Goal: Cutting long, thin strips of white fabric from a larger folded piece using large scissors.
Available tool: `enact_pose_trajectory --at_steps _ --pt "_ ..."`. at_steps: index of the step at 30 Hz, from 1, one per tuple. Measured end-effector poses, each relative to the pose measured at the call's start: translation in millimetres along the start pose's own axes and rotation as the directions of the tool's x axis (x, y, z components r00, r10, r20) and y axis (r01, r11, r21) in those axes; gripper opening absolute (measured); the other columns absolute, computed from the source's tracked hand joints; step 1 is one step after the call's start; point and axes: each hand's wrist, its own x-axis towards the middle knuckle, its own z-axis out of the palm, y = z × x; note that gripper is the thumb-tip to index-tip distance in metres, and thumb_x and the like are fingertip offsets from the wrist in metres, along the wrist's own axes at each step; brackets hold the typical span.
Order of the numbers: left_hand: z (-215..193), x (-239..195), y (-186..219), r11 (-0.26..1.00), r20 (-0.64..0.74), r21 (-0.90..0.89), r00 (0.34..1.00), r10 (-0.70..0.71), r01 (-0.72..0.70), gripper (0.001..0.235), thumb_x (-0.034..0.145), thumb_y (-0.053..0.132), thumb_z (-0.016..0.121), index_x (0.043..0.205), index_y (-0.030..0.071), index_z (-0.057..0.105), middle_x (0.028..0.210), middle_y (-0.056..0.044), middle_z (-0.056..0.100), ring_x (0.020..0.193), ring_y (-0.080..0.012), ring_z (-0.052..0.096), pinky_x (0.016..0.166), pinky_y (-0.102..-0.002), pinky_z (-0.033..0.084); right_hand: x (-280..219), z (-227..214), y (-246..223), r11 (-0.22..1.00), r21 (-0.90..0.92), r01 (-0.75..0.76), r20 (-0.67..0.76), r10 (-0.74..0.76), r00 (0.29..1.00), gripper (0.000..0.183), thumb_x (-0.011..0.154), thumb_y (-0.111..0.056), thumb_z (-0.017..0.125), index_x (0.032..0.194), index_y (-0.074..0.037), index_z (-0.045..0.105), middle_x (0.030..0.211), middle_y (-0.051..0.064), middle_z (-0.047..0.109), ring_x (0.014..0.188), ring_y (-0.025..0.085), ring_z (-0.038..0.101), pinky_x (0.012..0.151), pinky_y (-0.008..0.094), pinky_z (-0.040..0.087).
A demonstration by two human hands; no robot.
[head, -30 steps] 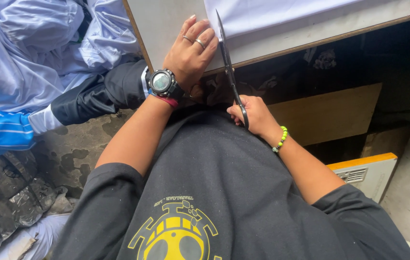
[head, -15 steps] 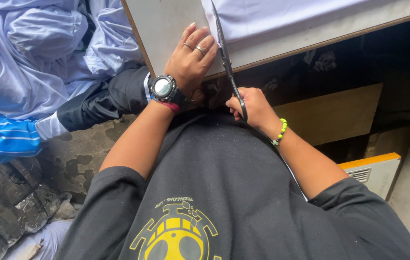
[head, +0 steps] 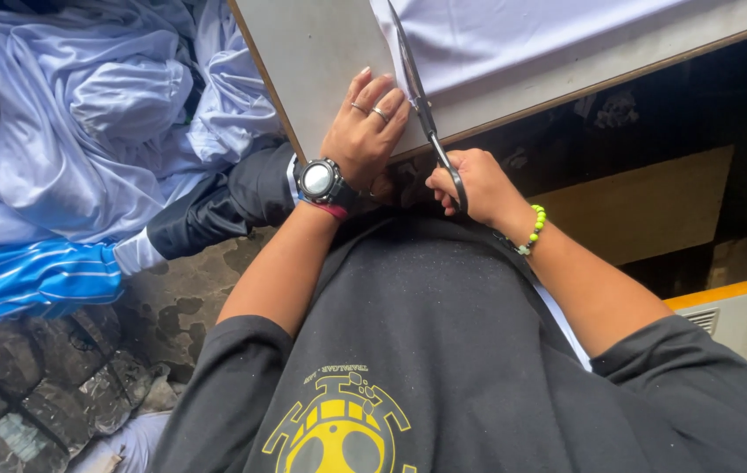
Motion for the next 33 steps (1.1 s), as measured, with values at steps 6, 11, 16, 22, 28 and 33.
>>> enact_pose_trajectory --at_steps 6,11,16,22,28,33 --pt "-8.5 5.2 3.0 1.000 0.011 -0.012 1.000 -0.004 0.004 0.023 0.099 -0.010 0.049 0.111 -0.008 0.069 0.111 -0.019 0.065 0.115 -0.0388 0.060 0.109 -0.061 0.046 5.9 -6.4 -26.6 0.990 0.044 -0.134 0.048 0.132 0.990 0.016 0.090 -0.018 0.058 0.077 -0.009 0.057 0.076 0.005 0.063 0.067 0.015 0.060 0.066 0.027 0.055" --pt "-6.2 5.6 0.8 1.000 -0.003 -0.010 1.000 0.008 -0.008 0.021 0.100 -0.009 0.049 0.110 -0.007 0.067 0.110 -0.019 0.064 0.114 -0.0385 0.060 0.107 -0.061 0.047 9.7 -4.3 -31.5 0.990 0.051 -0.130 0.016 0.129 0.991 0.017 0.086 -0.019 0.059 0.073 -0.007 0.057 0.068 0.006 0.061 0.058 0.016 0.057 0.055 0.027 0.050" --pt "0.9 -0.7 0.0 1.000 0.005 -0.012 1.000 0.005 -0.005 0.020 0.099 -0.009 0.050 0.110 -0.008 0.067 0.109 -0.019 0.064 0.114 -0.0388 0.059 0.107 -0.061 0.047 14.5 -3.9 -18.4 0.994 0.060 -0.088 -0.018 0.089 0.996 0.022 0.087 -0.013 0.061 0.067 -0.004 0.059 0.062 0.008 0.063 0.047 0.017 0.058 0.043 0.025 0.048" --pt "20.8 -14.0 -6.0 0.996 -0.045 0.082 0.998 0.034 -0.030 0.020 0.096 0.010 0.065 0.113 0.000 0.068 0.108 -0.016 0.064 0.115 -0.0403 0.062 0.106 -0.059 0.045 40.6 -9.0 0.2 0.994 0.033 0.105 -0.043 -0.103 0.994 0.034 0.085 -0.034 0.069 0.066 -0.005 0.068 0.053 0.012 0.061 0.050 0.020 0.066 0.052 0.032 0.054" --pt "17.1 -11.3 -7.9 0.996 -0.034 0.084 0.999 0.037 -0.034 0.023 0.094 0.010 0.066 0.115 0.000 0.067 0.109 -0.015 0.063 0.116 -0.0400 0.062 0.107 -0.059 0.045 57.8 -8.3 -5.7 0.990 0.018 0.138 -0.049 -0.137 0.989 0.035 0.085 -0.038 0.071 0.068 -0.008 0.069 0.054 0.011 0.061 0.051 0.020 0.067 0.053 0.032 0.055" --pt "19.4 -11.9 -8.5 0.996 -0.052 0.088 0.998 0.035 -0.031 0.019 0.095 0.009 0.065 0.112 0.002 0.068 0.107 -0.014 0.064 0.114 -0.0388 0.063 0.106 -0.058 0.046 48.6 -9.3 -16.3 0.984 0.084 0.160 -0.064 -0.155 0.986 0.032 0.088 -0.026 0.069 0.064 -0.004 0.066 0.048 0.011 0.058 0.043 0.018 0.062 0.045 0.028 0.055"
